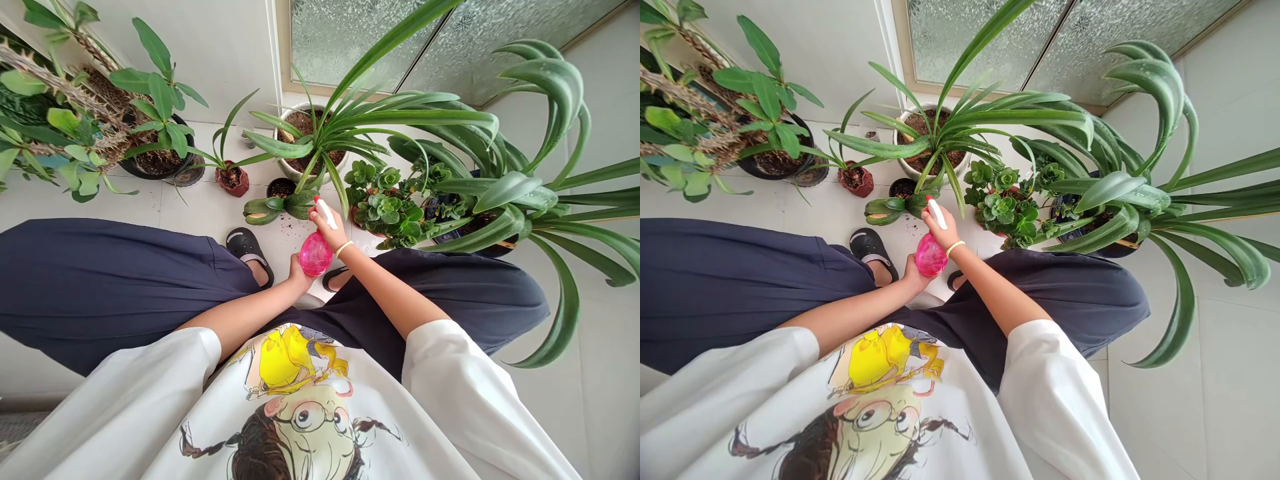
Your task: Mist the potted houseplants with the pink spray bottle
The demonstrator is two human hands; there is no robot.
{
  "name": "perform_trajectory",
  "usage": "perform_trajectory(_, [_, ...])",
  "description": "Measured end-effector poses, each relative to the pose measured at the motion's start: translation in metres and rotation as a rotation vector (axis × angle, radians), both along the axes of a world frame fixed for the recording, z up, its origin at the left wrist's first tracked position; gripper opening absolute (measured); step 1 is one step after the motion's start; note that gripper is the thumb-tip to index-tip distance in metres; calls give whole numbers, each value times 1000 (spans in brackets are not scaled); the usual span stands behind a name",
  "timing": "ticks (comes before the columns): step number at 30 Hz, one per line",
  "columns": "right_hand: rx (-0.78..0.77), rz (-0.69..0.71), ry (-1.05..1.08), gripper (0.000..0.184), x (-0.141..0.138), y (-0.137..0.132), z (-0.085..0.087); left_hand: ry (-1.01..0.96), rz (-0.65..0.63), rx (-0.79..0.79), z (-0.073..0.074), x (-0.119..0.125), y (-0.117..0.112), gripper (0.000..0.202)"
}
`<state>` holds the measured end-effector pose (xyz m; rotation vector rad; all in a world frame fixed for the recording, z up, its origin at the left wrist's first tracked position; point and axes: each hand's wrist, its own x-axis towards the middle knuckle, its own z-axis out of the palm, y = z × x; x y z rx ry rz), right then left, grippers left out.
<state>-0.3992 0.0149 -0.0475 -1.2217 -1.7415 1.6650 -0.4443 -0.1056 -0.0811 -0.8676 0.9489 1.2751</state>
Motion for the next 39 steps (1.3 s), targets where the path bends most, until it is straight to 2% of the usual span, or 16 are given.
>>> perform_trajectory(3, [60,30,17,43,-2,1,4,-12,13,-48,3,-5,5,38])
perform_trajectory(10, [-27,-39,-151,34,-1,2,-15,-60,-72,-42,-1,6,-4,42])
perform_trajectory(16, [-46,129,-51,36,3,2,-5,-23,-99,-109,0,6,-7,44])
perform_trajectory(22, [-86,58,-124,33,5,-1,-11,-91,-43,-85,7,8,-4,43])
perform_trajectory(25, [-49,103,-112,32,4,-2,-10,-115,-2,-61,7,9,-4,43])
perform_trajectory(29, [-39,135,-60,38,4,-1,-6,-64,-64,-96,1,7,-5,42])
perform_trajectory(35, [-69,48,-231,35,5,-3,-13,-107,-94,-49,0,12,-7,47])
perform_trajectory(39, [-72,110,-169,34,5,-2,-10,-111,-106,-64,0,12,-7,48])
